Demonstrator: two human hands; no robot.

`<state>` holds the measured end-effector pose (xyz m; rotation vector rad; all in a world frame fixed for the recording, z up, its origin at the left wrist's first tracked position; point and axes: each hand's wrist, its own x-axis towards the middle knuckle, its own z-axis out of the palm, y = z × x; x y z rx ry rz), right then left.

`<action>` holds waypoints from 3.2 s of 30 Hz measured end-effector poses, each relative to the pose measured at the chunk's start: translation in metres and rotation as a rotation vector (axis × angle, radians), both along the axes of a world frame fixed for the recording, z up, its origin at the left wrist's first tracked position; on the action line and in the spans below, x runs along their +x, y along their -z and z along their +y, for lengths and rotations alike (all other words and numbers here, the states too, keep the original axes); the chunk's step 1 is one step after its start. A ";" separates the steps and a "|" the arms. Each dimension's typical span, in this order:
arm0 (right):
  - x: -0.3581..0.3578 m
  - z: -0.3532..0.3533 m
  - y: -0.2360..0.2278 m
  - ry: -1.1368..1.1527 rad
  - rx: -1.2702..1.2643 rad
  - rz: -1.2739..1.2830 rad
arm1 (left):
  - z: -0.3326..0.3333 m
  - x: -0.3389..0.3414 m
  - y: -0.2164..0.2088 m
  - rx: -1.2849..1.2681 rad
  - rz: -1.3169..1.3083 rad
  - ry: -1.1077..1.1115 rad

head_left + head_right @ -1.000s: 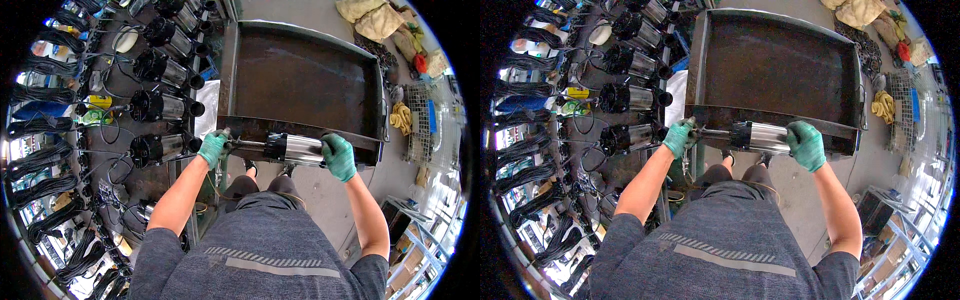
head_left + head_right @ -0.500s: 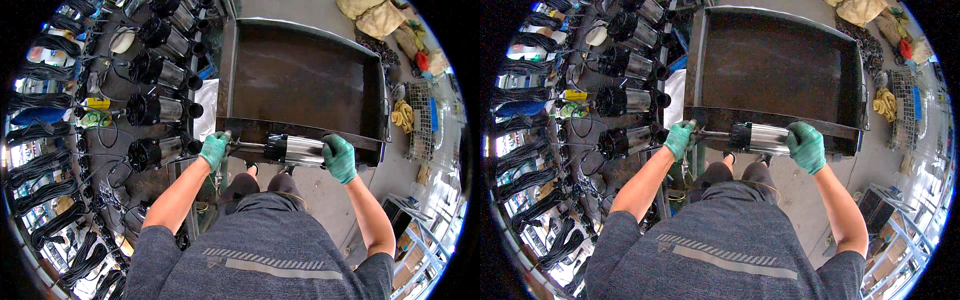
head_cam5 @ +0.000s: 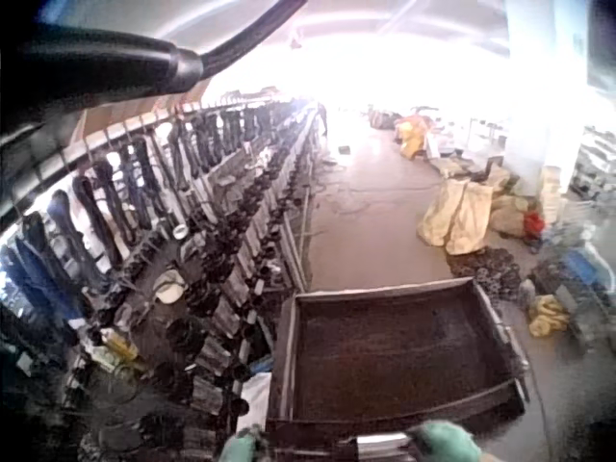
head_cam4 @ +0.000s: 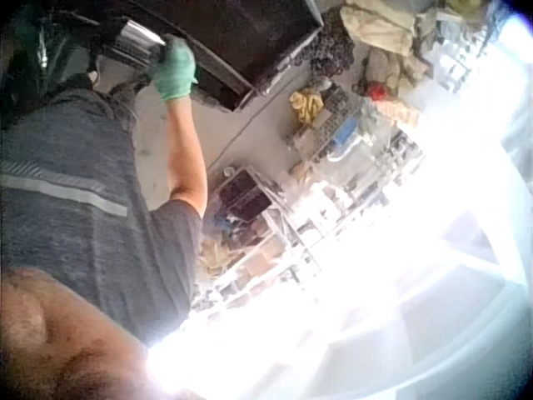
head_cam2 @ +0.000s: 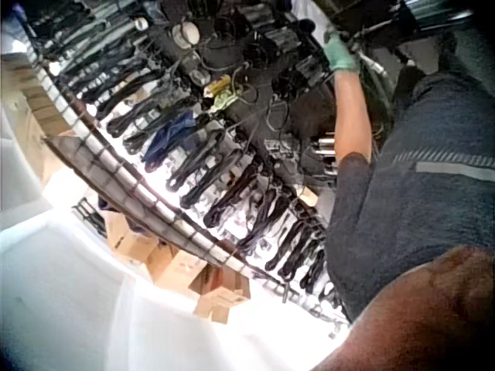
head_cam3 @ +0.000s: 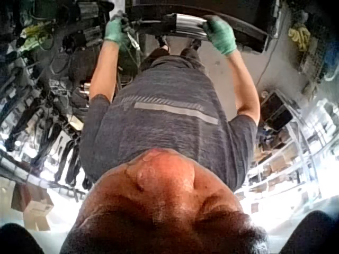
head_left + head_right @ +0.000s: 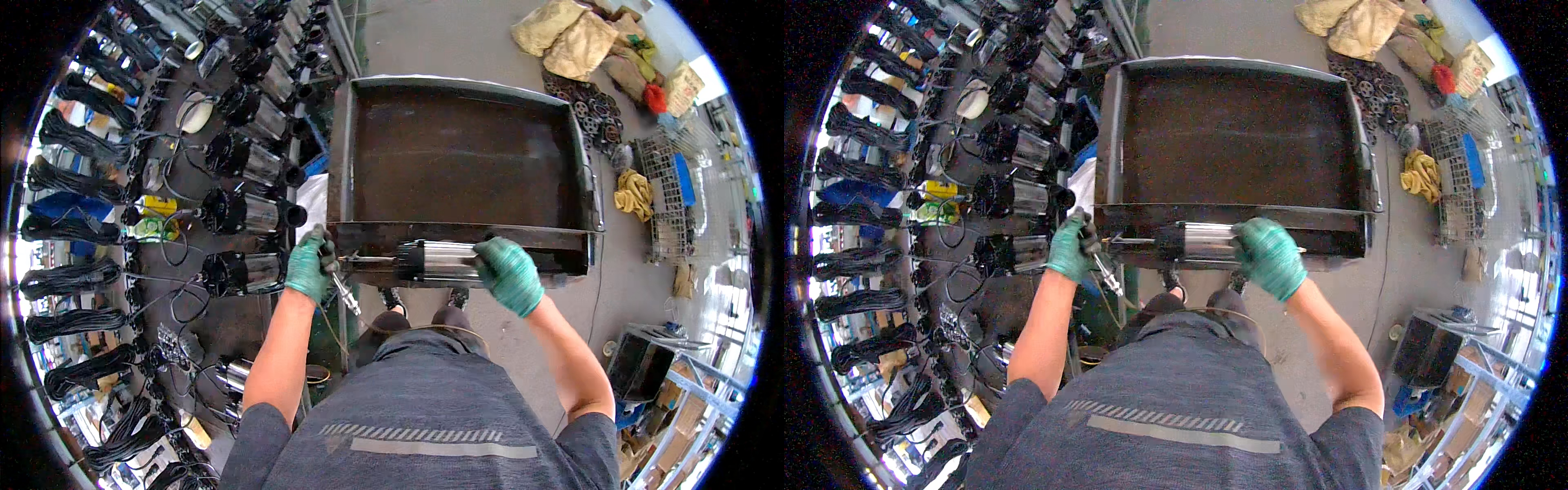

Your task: The person repeatedly picks up a cylindrical electric motor from a metal tray, submerges it in a liquid bath, and then places it on a rack. This process is repeated multiple times with the same motor, suggesting a testing or cleaning procedure.

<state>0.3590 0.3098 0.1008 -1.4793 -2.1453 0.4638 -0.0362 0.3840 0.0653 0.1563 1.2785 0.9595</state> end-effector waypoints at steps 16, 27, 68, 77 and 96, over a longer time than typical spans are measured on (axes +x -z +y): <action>0.160 -0.167 -0.023 0.633 -0.406 -0.042 | -0.076 0.251 -0.087 0.612 0.065 0.759; 0.334 -0.189 0.109 0.857 -0.446 -0.023 | -0.123 0.131 -0.004 0.241 0.451 0.548; 0.107 0.062 -0.079 0.088 -0.397 -0.001 | -0.079 -0.030 -0.300 0.366 1.403 1.317; 0.109 0.129 -0.065 0.270 -0.346 -0.346 | 0.044 0.029 -0.164 1.082 1.561 1.203; 0.069 0.200 0.116 0.299 -0.339 -0.504 | 0.103 0.075 0.074 0.695 1.645 0.851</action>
